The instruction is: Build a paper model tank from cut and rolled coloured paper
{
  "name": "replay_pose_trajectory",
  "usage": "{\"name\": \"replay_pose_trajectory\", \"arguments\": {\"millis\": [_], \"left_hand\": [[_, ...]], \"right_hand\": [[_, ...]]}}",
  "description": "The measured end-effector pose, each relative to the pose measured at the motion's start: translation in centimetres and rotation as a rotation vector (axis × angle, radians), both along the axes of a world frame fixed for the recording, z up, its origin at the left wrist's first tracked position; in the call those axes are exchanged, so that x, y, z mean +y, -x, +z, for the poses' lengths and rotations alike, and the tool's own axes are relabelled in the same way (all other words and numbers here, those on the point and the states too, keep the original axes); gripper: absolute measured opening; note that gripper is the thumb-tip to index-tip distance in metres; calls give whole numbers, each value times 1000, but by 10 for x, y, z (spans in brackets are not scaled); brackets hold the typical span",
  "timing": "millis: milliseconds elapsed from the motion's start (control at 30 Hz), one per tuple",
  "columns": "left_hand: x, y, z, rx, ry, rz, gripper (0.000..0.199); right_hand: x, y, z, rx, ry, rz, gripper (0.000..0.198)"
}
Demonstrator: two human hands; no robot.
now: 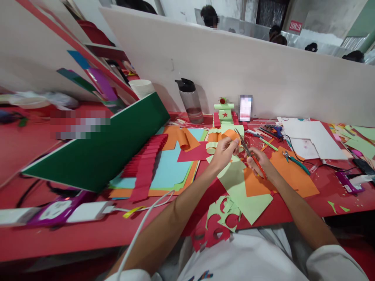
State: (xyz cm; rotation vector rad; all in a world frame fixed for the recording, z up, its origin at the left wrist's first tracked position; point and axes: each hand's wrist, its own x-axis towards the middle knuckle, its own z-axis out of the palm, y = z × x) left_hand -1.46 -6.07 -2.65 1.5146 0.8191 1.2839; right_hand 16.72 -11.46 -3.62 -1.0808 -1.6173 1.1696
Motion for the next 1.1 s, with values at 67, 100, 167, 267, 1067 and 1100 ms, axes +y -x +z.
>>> {"name": "replay_pose_trajectory", "arguments": {"millis": [67, 100, 167, 267, 1067, 1100], "left_hand": [[-2, 0, 3, 21, -13, 4, 43], [-3, 0, 5, 29, -19, 4, 43], [-5, 0, 7, 37, -27, 3, 44], [-6, 0, 10, 44, -26, 2, 42], [1, 11, 14, 127, -4, -84, 41], [1, 11, 15, 129, -6, -87, 41]], "right_hand": [[0, -1, -1, -6, 13, 4, 50], [1, -1, -1, -13, 17, 7, 51], [1, -2, -1, -28, 15, 14, 52], [1, -2, 1, -31, -10, 14, 51], [-3, -5, 10, -95, -17, 26, 53], [-3, -5, 10, -97, -20, 27, 52]]}}
